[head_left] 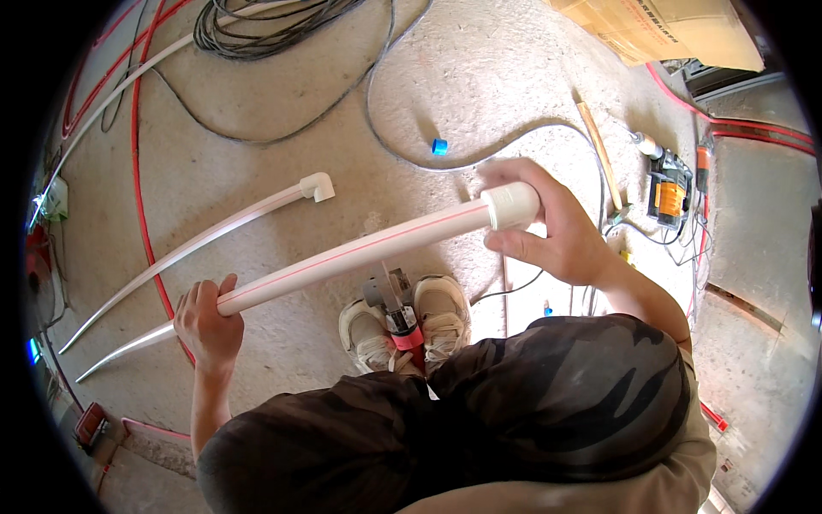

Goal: The person assembles white PVC pipes and fittings on a concrete floor. They use a red pipe fusion tool to heat and join the pipes, and a pipe cutter to trim the ends of the pipes to the correct length.

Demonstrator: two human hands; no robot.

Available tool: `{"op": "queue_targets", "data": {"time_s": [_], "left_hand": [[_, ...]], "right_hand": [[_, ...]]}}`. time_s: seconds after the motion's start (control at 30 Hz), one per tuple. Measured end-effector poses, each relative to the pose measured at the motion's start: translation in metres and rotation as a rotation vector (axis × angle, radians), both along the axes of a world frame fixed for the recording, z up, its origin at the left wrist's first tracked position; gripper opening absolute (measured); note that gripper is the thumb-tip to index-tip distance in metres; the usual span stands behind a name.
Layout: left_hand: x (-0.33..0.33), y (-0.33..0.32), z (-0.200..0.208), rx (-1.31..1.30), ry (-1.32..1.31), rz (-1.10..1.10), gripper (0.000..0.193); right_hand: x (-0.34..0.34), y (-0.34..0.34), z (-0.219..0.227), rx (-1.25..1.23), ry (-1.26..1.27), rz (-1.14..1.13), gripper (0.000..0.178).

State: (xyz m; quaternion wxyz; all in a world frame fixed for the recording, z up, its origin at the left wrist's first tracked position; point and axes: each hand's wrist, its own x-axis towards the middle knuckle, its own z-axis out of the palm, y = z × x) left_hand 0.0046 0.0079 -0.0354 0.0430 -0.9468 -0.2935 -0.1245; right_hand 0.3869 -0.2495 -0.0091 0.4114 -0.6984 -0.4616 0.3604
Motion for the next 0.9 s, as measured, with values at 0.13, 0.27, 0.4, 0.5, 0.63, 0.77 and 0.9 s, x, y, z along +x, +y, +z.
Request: {"op": "queue_targets", "data": {"time_s": [0.13,0.27,0.4,0.5,0.63,0.77,0.9], "left_hand": [[-0.007,-0.005,-0.008,0.003,-0.022,-0.066,0.043],[-0.021,-0.008,0.005,-0.256,0.125,-0.019,0.042],[-0.036,0.007,0.015,-0.672,0.385,0.192,0.035],[-0.052,0.01,0.006,-0.596,0.355,0.126,0.032],[-0.062,0.004,-0.004,-0.456,0.275,0.117,0.037],[-0.056,-0.005,-0.003,-0.436,0.231,0.086,0.041],[-0.062,-0.009,-0.003,-0.465,0.244,0.123,0.043]], "right_hand": [[0.012,0.0,-0.004,-0.25,0.114,0.142,0.035],[0.016,0.004,-0.006,-0.262,0.069,0.283,0.031],[0.018,-0.002,-0.023,-0.131,0.074,0.374,0.03],[0.01,-0.005,-0.029,-0.175,0.004,0.504,0.029],[0.004,-0.014,-0.032,-0.088,-0.091,0.451,0.023],[0.001,-0.025,-0.032,-0.059,-0.131,0.486,0.021],[0.002,-0.021,-0.028,-0.131,-0.083,0.454,0.023]]}}
